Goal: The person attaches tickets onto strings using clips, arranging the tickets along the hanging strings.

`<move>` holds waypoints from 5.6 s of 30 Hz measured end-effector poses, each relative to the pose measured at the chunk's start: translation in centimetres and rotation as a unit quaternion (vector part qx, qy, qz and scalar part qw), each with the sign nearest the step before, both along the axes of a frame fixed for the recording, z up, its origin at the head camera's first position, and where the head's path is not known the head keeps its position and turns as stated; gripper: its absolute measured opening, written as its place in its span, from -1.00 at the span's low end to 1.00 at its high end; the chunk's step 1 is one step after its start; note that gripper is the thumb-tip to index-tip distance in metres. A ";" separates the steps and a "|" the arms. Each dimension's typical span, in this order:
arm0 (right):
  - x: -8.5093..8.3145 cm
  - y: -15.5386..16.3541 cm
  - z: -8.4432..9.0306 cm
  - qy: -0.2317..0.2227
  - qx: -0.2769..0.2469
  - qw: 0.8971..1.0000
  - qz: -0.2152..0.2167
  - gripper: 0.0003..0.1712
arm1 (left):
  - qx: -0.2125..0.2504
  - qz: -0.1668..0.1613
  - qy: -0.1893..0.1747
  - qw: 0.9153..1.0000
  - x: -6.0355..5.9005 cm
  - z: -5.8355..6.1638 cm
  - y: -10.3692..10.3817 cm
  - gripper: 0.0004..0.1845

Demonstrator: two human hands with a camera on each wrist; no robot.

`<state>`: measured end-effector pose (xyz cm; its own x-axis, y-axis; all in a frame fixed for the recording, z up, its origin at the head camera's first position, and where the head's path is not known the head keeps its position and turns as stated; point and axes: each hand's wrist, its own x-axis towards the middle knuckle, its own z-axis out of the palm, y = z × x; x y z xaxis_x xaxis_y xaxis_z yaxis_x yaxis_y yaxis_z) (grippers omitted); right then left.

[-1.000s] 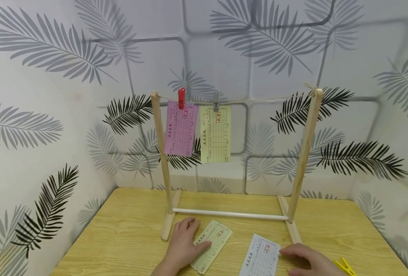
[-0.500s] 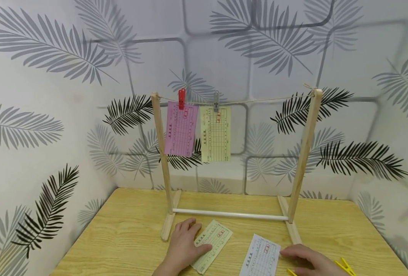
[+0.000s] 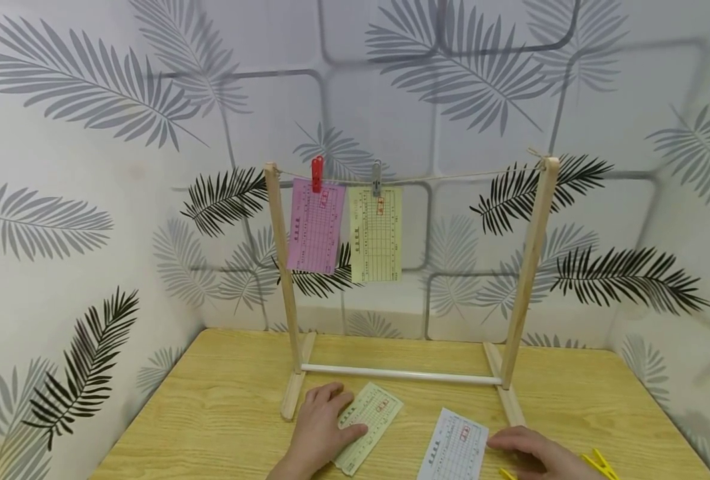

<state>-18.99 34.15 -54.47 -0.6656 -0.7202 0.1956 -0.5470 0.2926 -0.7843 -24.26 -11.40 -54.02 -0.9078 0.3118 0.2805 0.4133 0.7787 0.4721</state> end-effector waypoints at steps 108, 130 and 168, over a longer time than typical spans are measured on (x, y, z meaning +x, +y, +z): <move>0.6 -0.1 -0.3 -0.017 -0.028 0.999 0.022 -0.53 | 0.404 0.023 -0.155 0.901 -1.1 0.2 0.1 -0.81; 1.4 -0.6 3.1 -0.200 -0.023 0.970 -0.137 -0.65 | 0.405 0.033 -0.147 0.902 -0.8 -0.1 0.6 -0.83; -1.5 -6.7 33.2 0.197 0.039 0.919 -0.339 -0.62 | 0.508 -0.033 -0.079 0.857 -0.5 12.0 8.3 -0.78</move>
